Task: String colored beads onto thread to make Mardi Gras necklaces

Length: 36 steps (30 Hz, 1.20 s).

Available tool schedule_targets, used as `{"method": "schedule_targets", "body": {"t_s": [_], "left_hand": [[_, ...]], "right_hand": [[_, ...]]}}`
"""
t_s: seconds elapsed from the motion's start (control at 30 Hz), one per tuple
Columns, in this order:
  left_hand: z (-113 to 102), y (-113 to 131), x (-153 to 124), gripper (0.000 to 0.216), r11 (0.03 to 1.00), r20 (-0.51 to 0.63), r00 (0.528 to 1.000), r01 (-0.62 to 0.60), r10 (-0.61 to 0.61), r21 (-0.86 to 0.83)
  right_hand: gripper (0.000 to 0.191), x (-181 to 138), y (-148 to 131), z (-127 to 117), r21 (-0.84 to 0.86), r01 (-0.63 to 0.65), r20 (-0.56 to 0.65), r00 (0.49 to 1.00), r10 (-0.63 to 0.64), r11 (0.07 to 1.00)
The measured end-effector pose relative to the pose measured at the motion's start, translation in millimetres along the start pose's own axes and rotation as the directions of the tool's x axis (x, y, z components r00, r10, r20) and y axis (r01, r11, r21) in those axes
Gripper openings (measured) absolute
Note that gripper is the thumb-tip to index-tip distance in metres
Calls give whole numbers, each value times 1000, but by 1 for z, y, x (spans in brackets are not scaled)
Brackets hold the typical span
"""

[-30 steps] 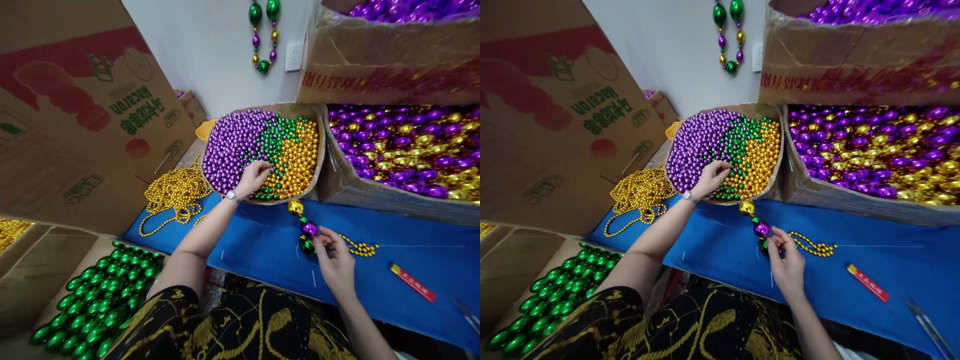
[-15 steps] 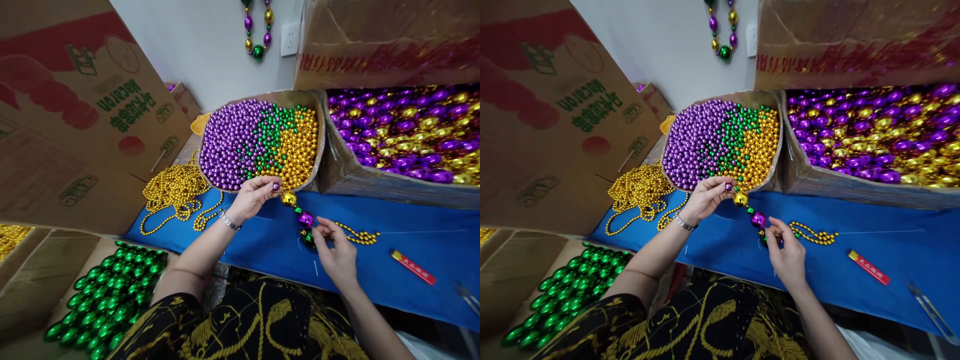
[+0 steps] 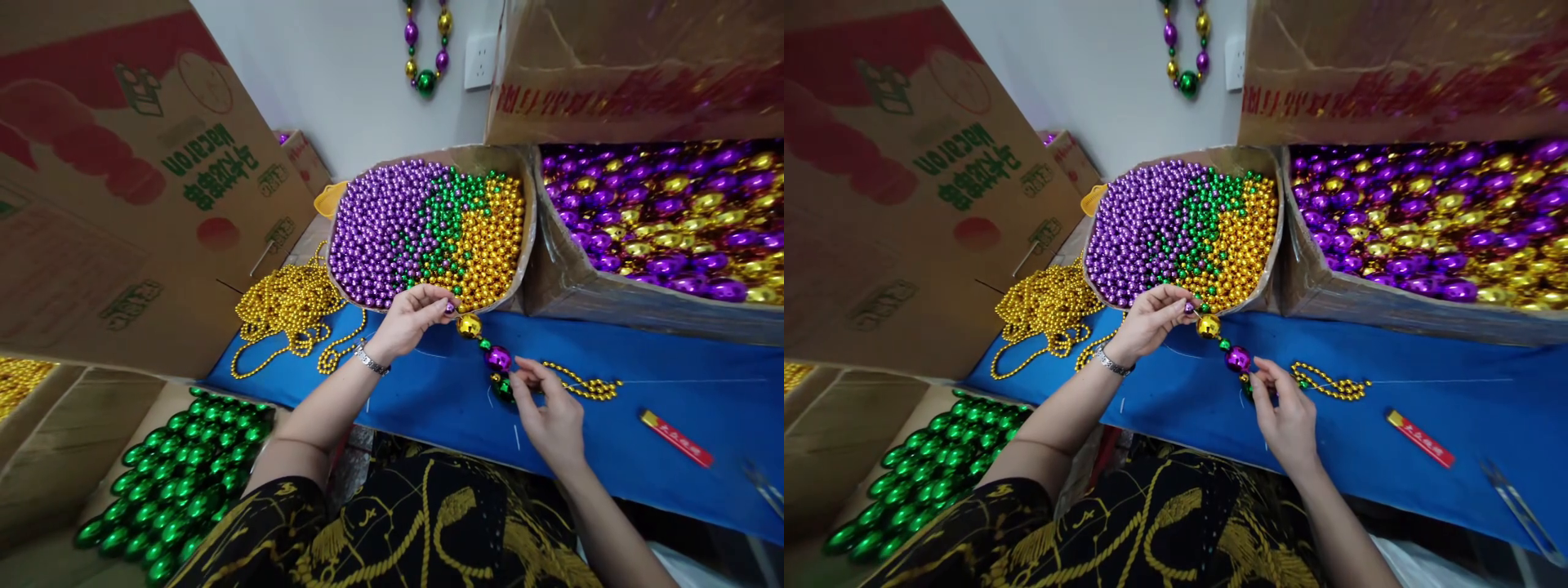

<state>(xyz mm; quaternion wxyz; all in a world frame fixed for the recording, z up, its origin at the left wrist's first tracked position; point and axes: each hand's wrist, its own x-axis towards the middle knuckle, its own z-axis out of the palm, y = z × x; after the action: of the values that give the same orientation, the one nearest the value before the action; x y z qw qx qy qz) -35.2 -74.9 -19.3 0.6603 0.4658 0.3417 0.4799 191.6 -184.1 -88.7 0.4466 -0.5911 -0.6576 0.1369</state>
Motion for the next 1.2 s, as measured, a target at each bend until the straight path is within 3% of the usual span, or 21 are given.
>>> {"method": "schedule_targets", "body": {"t_s": [0.17,0.33,0.4,0.53,0.63,0.7,0.8,0.87,0.93,1.03,1.2], "left_hand": [[-1,0,0,20,1000,-11,1000,0,0,24],[-3,0,-4,24,976,50,997,-74,66,206],[-2,-4,-6,25,968,63,997,-57,43,245],[0,-13,-12,19,965,46,998,-51,40,255],[4,-8,-17,15,924,73,987,-163,146,347],[9,4,-20,13,841,145,955,-296,258,453],[22,26,-19,12,660,284,857,-513,430,549],[33,37,-17,11,588,365,804,-593,469,550],[41,43,-14,13,570,400,784,-621,475,539],[41,48,-13,15,575,334,782,-617,527,537],[17,46,-13,25,637,105,749,-621,654,456]], "right_hand": [[26,1,0,-1,-19,39,1,999,-39,999],[23,0,3,3,-130,192,-34,980,-198,973],[24,-4,6,10,-94,158,-2,987,-159,983],[27,-10,15,20,109,-44,148,989,28,993],[30,-2,16,13,111,-24,249,969,-4,994],[31,11,7,2,48,56,282,957,-67,997],[31,40,-21,-12,43,144,232,961,-150,989],[33,59,-39,-13,108,203,232,947,-223,973],[25,73,-51,-9,172,287,258,910,-324,942],[21,84,-50,-1,228,336,340,852,-399,914],[22,93,-42,-7,271,214,466,824,-322,939]]}}
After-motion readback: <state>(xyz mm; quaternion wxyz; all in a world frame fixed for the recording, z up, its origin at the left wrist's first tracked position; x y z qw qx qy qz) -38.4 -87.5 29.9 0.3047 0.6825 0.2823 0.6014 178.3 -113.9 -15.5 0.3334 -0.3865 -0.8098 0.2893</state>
